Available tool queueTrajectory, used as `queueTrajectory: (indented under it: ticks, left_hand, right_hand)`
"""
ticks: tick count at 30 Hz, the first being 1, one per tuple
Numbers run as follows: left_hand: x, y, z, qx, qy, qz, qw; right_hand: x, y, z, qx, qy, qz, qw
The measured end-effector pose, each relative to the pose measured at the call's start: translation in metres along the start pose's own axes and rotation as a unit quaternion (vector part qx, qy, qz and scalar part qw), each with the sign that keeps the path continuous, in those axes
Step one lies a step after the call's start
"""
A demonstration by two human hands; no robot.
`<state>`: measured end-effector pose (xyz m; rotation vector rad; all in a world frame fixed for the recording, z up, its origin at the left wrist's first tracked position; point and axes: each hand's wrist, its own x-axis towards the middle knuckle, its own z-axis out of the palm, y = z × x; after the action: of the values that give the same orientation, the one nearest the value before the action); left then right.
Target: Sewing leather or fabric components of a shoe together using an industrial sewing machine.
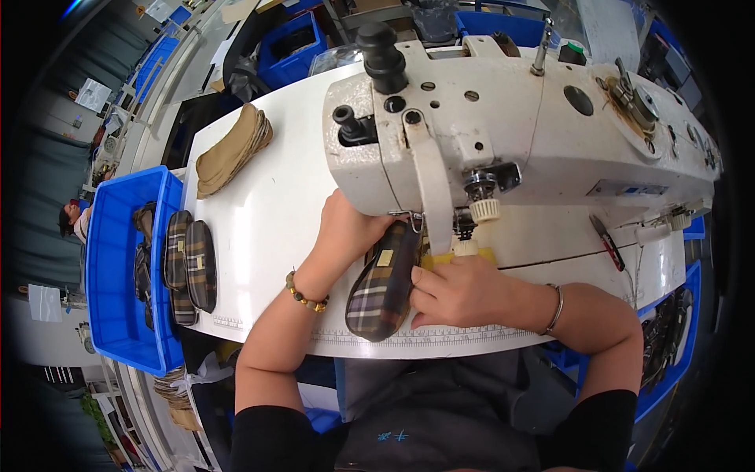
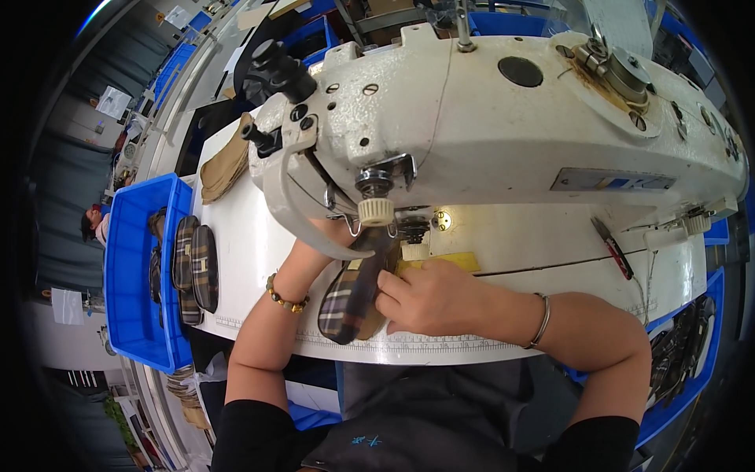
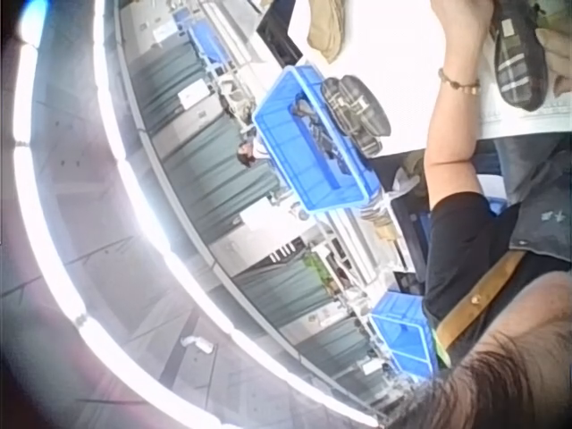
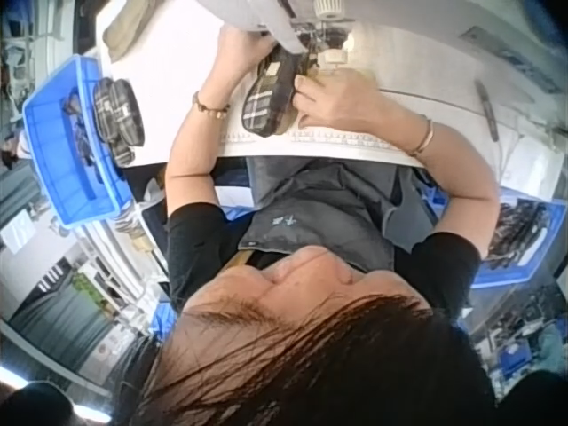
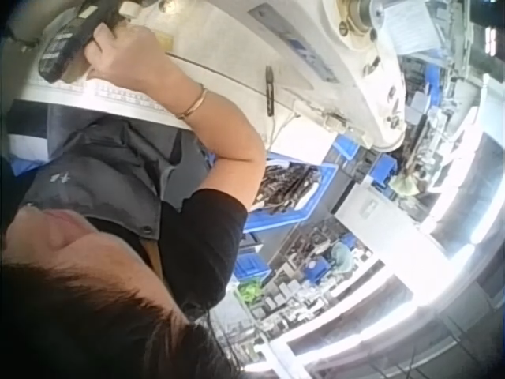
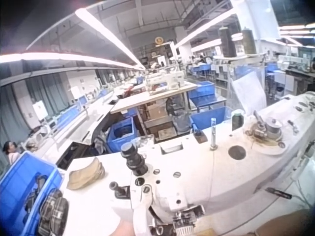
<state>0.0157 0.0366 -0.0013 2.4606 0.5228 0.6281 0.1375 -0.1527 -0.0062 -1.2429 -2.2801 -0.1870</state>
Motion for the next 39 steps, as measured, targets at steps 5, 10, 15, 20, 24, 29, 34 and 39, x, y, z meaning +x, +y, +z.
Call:
queueTrajectory:
  ticks: [5,10,15,20,24,29,34,39]
  left_hand:
    - [-0.009,0.006,-0.003,0.021,-0.002,-0.014,1.000]
    - [-0.028,0.050,-0.026,0.228,-0.070,0.166,0.957]
    - [-0.040,0.064,-0.025,0.223,-0.155,0.145,0.951]
    - [-0.044,0.066,-0.019,0.219,-0.151,0.128,0.955]
    - [-0.047,0.065,-0.018,0.223,-0.147,0.125,0.956]
    - [-0.040,0.060,-0.016,0.244,-0.167,0.107,0.949]
    - [-0.037,0.053,-0.023,0.232,-0.196,0.092,0.948]
    - [-0.045,0.078,-0.055,0.128,-0.303,0.100,0.939]
  right_hand:
    - [-0.002,-0.008,0.016,-0.094,-0.003,-0.001,0.996]
    - [-0.008,-0.016,0.010,-0.106,-0.014,0.034,0.994]
    - [-0.006,-0.020,0.000,-0.111,-0.046,0.035,0.992]
    - [-0.009,-0.019,0.003,-0.092,-0.052,0.040,0.994]
    - [-0.010,-0.020,0.002,-0.089,-0.055,0.049,0.993]
    - [-0.012,-0.016,0.011,-0.072,-0.041,0.078,0.994]
    - [-0.008,-0.012,0.005,-0.039,-0.077,0.107,0.991]
    - [-0.008,-0.015,-0.001,-0.106,-0.073,0.060,0.990]
